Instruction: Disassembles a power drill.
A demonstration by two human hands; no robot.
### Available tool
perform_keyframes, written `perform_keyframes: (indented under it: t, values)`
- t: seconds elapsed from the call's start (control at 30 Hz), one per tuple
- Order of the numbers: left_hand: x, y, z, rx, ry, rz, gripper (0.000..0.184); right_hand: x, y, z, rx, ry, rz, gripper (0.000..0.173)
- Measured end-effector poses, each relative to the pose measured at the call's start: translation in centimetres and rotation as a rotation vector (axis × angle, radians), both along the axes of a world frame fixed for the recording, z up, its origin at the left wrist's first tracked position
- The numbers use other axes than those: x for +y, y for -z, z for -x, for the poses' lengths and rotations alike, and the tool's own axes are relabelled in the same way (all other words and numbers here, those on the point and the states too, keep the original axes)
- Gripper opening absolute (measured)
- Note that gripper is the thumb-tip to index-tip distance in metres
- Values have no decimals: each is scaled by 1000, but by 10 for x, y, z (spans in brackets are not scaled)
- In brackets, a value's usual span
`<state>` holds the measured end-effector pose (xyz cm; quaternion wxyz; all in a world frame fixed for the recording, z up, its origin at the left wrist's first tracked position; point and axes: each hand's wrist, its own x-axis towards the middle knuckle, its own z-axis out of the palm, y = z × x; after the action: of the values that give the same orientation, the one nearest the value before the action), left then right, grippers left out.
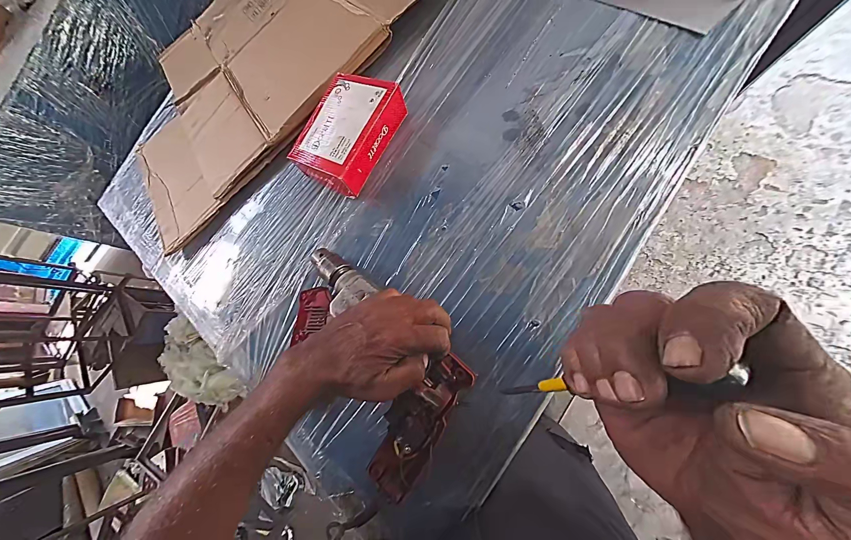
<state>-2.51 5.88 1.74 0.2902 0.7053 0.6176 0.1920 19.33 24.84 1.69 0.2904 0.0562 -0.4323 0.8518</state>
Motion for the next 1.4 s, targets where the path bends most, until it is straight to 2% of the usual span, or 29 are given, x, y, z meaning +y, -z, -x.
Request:
perform_keyframes:
  t: [0.07, 0.2, 0.3, 0.47, 0.7, 0.83, 0.97, 1.17, 1.3, 1.4]
  values:
    - [1, 2, 1, -24, -29, -8, 32, -1, -9, 4, 21, -19, -32, 17]
    - [0, 6, -2, -103, -112, -36, 39, -11, -36, 17, -4, -47, -154, 11]
    - [-3, 6, -5, -160, -197, -105, 29, -18, -51, 28, -22, -63, -248, 11]
    - [-9, 9, -4, -358, -173, -266, 28, -32, -53, 47, -48, -123, -264, 11]
    - [-10, 6, -11, -162, -268, -311, 15, -50, -48, 51, -134, -129, -473, 17]
    - [-10, 6, -10, -141, -216, -334, 13, -50, -54, 50, -138, -121, -614, 22]
    - [-7, 12, -8, -90, -161, -340, 16, -44, -51, 49, -120, -186, -581, 35]
    - [-7, 11, -8, -109, -133, -344, 15, -49, -51, 48, -141, -197, -607, 32]
    - [-6, 13, -8, -75, -121, -367, 15, -53, -49, 48, -148, -118, -648, 29]
    - [-6, 9, -8, -59, -110, -394, 16, -53, -51, 42, -176, -141, -698, 33]
